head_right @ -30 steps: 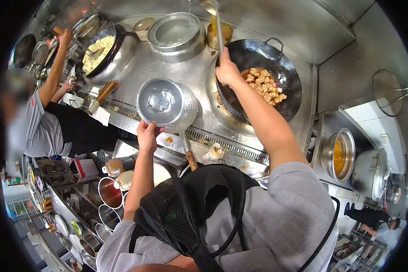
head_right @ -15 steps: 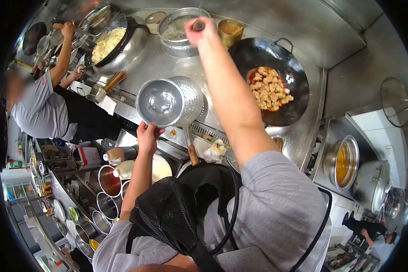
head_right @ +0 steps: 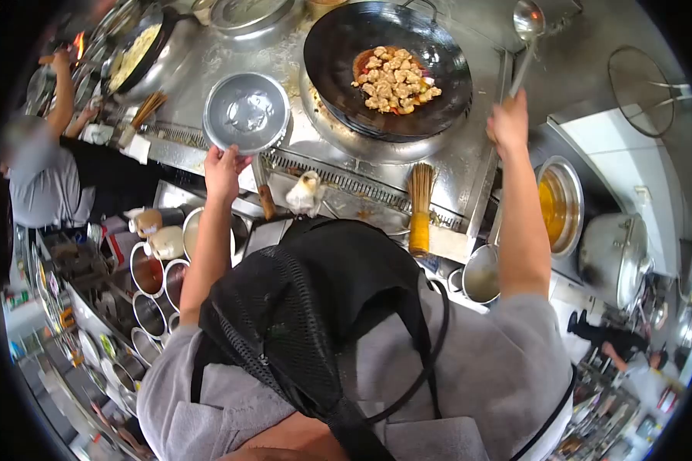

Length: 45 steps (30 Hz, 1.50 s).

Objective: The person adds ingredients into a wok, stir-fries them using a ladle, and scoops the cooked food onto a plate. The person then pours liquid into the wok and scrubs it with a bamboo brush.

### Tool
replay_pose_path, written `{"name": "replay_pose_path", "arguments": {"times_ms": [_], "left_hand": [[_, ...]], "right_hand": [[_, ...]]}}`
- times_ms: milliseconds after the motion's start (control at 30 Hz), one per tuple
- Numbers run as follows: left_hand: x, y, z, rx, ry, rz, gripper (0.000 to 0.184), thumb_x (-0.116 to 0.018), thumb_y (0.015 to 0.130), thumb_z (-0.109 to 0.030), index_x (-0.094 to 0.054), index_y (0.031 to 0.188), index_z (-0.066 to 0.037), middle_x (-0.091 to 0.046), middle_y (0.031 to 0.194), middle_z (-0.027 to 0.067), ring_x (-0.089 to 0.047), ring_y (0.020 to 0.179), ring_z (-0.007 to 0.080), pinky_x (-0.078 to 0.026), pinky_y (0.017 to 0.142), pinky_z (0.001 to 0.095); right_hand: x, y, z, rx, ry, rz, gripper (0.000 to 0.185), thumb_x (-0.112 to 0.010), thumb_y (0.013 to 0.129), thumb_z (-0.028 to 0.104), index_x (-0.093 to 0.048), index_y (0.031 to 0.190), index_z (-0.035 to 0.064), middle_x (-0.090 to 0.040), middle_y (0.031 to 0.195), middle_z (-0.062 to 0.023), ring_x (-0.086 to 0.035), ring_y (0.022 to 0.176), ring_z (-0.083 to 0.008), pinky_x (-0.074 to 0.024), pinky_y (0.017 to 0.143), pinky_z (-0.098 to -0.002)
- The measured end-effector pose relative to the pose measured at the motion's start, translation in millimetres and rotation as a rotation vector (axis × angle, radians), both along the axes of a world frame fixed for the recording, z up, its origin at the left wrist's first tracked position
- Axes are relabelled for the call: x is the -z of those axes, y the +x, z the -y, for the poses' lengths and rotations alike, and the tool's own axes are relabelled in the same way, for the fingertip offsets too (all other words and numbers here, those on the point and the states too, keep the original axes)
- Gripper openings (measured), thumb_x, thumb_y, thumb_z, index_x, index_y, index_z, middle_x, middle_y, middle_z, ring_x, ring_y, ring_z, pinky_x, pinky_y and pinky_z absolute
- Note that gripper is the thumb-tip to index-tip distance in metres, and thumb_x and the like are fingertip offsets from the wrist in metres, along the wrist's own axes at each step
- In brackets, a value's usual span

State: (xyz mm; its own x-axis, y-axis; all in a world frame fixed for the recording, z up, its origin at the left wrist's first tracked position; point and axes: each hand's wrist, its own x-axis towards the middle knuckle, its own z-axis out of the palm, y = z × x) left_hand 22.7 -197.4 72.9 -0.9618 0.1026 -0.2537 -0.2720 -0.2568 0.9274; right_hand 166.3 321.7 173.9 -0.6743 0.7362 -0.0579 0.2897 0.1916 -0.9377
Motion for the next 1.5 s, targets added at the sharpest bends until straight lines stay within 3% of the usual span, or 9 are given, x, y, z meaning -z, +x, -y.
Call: {"name": "replay_pose_path", "arguments": {"times_ms": [200,400,600,767,1033,1133,1300,1433,1500], "left_hand": [[-8.3,61.6,-3.2,-0.102,-0.101,-0.049,0.024,-0.055,0.089,-0.003,-0.056,0.112,0.003,-0.065,0.1,0.0139,-0.067,0.078,0.0189,-0.059,0.068,0.03],[-15.8,189.4,25.7,-0.351,-0.125,-0.02,0.019,-0.054,0.092,-0.006,-0.054,0.11,0.0,-0.063,0.095,0.0112,-0.066,0.077,0.0187,-0.059,0.069,0.0312],[-16.2,391.9,115.9,-0.853,-0.025,0.103,0.026,-0.052,0.089,-0.007,-0.052,0.114,0.0,-0.064,0.098,0.0129,-0.066,0.072,0.0217,-0.058,0.061,0.0339],[70.4,580.6,214.3,-1.63,0.035,0.139,0.021,-0.053,0.083,-0.006,-0.054,0.102,0.003,-0.06,0.101,0.0167,-0.064,0.081,0.0302,-0.059,0.067,0.0441],[96.7,755.6,276.5,-2.253,0.085,0.14,0.042,-0.033,0.096,-0.017,-0.04,0.118,0.018,-0.062,0.098,0.0255,-0.066,0.088,0.0382,-0.062,0.073,0.0431],[122.9,741.2,293.0,-2.236,0.18,0.047,0.046,-0.033,0.098,-0.023,-0.04,0.118,0.018,-0.061,0.104,0.0268,-0.065,0.094,0.0395,-0.061,0.074,0.0437],[114.5,508.8,236.3,-1.213,0.027,0.148,0.037,-0.053,0.095,-0.021,-0.051,0.122,0.004,-0.063,0.112,0.0203,-0.067,0.088,0.0298,-0.057,0.067,0.0343],[91.1,338.4,155.3,-0.535,-0.176,0.261,0.035,-0.054,0.096,-0.036,-0.056,0.11,-0.003,-0.064,0.104,0.0097,-0.066,0.079,0.0172,-0.053,0.062,0.0287],[107.0,282.7,139.0,-0.475,-0.131,0.28,0.037,-0.052,0.097,-0.037,-0.056,0.109,-0.002,-0.065,0.102,0.01,-0.067,0.077,0.0178,-0.054,0.059,0.0298]], "right_hand": [[8.0,99.5,29.0,-0.062,-0.331,-0.203,0.074,-0.057,0.089,0.005,-0.016,0.15,0.0134,-0.054,0.088,-0.0067,-0.05,0.053,-0.0145,-0.0445,0.045,-0.0294],[15.4,91.0,64.1,-0.609,-0.789,-0.092,0.025,-0.049,0.098,0.014,-0.045,0.123,0.0137,-0.043,0.073,0.0008,-0.036,0.044,-0.0039,-0.0355,0.037,-0.0218],[43.7,113.9,158.6,-1.041,-1.31,0.136,0.031,-0.043,0.099,0.01,-0.045,0.13,0.0088,-0.039,0.073,-0.0001,-0.035,0.041,-0.0034,-0.0342,0.032,-0.0198],[29.1,129.3,230.6,-1.396,-1.103,0.477,0.035,-0.046,0.098,0.013,-0.042,0.132,0.0066,-0.04,0.071,-0.0003,-0.038,0.041,-0.0046,-0.0375,0.034,-0.0221],[16.3,118.1,318.7,-1.528,-0.78,0.7,0.035,-0.052,0.095,0.015,-0.042,0.129,0.0097,-0.044,0.07,-0.0006,-0.039,0.042,-0.0055,-0.0412,0.038,-0.0243],[7.1,114.2,329.4,-1.53,-0.621,0.763,0.035,-0.053,0.093,0.014,-0.042,0.126,0.0101,-0.043,0.069,0.0004,-0.041,0.043,-0.0053,-0.0417,0.039,-0.0244],[32.2,93.2,339.5,-1.605,-0.262,0.697,0.032,-0.05,0.092,0.009,-0.042,0.122,0.0093,-0.042,0.067,0.0018,-0.041,0.042,-0.0067,-0.0419,0.036,-0.0276],[18.3,96.4,363.1,-1.592,0.342,0.637,0.044,-0.055,0.09,0.011,-0.037,0.129,0.0039,-0.056,0.07,-0.0108,-0.055,0.048,-0.0194,-0.0469,0.041,-0.0357],[55.2,85.1,348.5,-1.684,0.695,0.375,0.054,-0.054,0.087,0.01,-0.031,0.135,0.0005,-0.063,0.081,-0.0283,-0.064,0.07,-0.0413,-0.0513,0.063,-0.0492]]}}
